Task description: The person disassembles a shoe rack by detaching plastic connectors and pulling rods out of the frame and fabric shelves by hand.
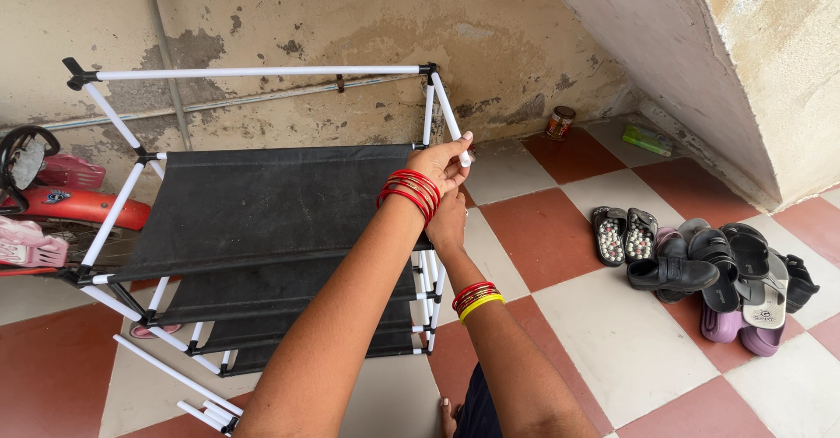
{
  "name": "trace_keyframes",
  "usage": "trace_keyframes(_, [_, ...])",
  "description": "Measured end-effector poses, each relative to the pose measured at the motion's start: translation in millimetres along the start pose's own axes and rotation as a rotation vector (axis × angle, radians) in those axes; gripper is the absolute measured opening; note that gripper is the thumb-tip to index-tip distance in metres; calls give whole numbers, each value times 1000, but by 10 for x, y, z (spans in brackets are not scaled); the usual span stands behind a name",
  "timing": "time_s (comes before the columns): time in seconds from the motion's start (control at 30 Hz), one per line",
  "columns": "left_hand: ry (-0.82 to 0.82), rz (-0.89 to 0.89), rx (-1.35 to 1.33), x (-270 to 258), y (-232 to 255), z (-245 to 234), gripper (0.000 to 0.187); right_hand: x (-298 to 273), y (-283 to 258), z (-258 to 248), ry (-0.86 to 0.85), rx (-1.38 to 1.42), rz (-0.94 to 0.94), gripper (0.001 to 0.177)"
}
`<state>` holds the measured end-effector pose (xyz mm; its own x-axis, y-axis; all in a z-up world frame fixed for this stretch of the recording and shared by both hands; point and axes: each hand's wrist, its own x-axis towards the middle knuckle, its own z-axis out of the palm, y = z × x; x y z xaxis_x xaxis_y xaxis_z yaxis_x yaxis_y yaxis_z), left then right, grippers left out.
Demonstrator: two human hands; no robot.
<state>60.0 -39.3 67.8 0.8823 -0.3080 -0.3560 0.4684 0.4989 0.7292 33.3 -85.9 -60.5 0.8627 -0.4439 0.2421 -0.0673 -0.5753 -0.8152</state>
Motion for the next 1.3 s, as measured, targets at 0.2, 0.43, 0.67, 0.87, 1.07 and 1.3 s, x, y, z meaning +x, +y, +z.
trace_keyframes(0.2, [-70,-39,57,113,-6,-50,17,-20,-23,-7,25,24,9,67])
trace_keyframes(0.43, [-60,-12,71,66,-9,-105,18,-44,-14,-5,63,29,-66,68])
trace_keyframes(0.67, [-85,-13,33,144,-18,-90,21,-4,62,41,58,34,-58,63])
trace_keyframes(0.87, [-103,-55,-7,210,23,-91,19,16,73,79,62,37,-32,61])
trace_keyframes(1.07, [-135,-92,-15,219,-1,-41,17,-21,-6,-11,43,53,-30,66])
trace_keyframes(1.3, [-191,-80,-53,284,-3,-124,15,27,64,57,58,45,-47,68])
